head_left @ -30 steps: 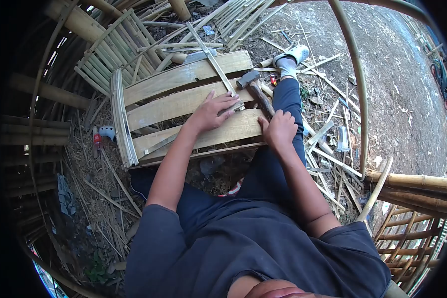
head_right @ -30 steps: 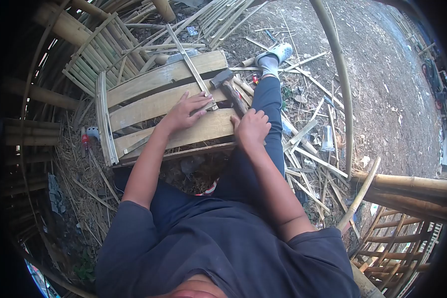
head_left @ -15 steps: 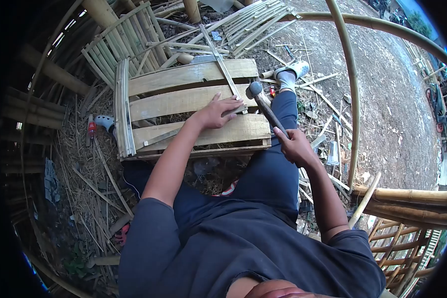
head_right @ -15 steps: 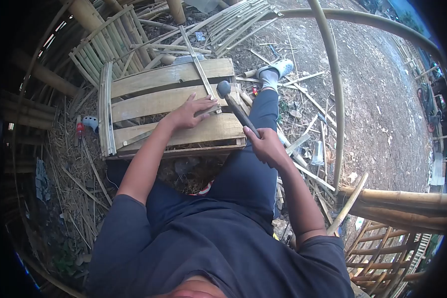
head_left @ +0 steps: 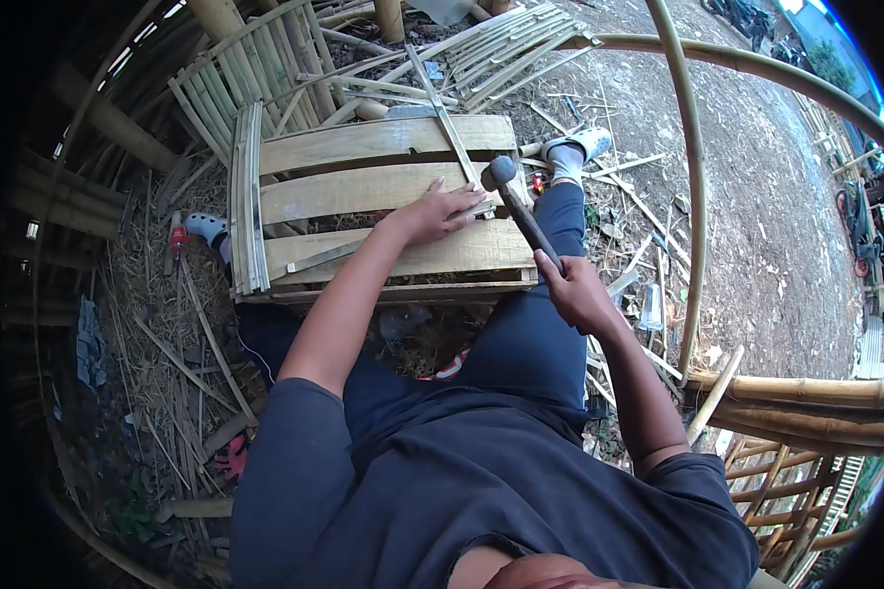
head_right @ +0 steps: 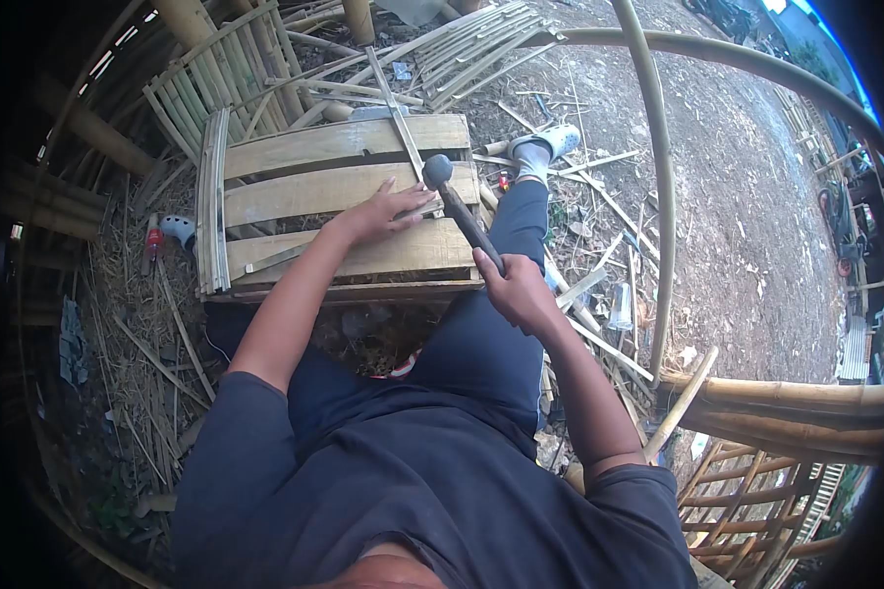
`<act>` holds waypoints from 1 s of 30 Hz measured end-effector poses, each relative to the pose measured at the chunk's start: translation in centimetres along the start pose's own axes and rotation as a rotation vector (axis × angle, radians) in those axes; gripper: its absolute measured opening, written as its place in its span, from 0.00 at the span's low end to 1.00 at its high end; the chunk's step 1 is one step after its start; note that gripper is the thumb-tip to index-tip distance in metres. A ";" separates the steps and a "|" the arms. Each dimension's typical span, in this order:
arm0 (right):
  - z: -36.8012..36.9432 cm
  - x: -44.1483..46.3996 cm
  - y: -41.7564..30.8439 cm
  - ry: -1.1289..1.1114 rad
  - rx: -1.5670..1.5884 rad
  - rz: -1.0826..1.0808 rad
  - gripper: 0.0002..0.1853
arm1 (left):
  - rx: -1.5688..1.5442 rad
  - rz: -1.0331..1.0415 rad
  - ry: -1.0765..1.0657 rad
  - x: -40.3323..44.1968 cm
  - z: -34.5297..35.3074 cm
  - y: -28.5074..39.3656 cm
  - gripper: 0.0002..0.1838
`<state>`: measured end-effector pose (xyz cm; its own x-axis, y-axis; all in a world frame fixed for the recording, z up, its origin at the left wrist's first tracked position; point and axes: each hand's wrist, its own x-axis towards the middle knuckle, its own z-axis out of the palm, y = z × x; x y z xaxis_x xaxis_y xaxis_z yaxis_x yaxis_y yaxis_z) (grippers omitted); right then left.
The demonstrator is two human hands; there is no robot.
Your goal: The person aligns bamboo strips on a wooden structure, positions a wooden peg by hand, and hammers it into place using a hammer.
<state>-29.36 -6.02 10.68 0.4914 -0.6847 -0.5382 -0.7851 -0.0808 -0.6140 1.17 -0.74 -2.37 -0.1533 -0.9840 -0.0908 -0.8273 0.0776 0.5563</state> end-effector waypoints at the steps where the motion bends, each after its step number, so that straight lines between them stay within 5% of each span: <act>1: 0.2 0.4 0.4 -0.020 0.002 0.019 0.34 | 0.017 0.002 -0.012 0.1 0.3 -0.4 0.29; 9: -1.1 0.2 0.5 0.117 0.062 -0.205 0.34 | -0.075 0.023 0.009 0.1 -0.1 -0.1 0.30; 13: 0.9 0.1 0.5 0.027 -0.071 0.000 0.36 | -0.044 0.023 -0.048 0.1 -0.2 -0.1 0.30; 21: -0.7 -1.0 -0.8 0.043 0.115 -0.153 0.36 | -0.098 0.059 0.010 0.0 -0.2 -0.4 0.30; 27: 2.4 0.9 1.5 -0.017 0.105 0.106 0.34 | -0.118 0.049 -0.042 -0.2 -0.4 -0.3 0.29; 30: 0.4 -0.1 0.6 0.089 0.237 0.006 0.30 | -0.153 0.066 0.003 -0.1 0.4 -1.0 0.30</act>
<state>-29.71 -5.74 10.16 0.4435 -0.7464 -0.4961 -0.6724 0.0889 -0.7349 1.80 -0.61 -3.25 -0.2027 -0.9781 -0.0480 -0.7238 0.1166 0.6801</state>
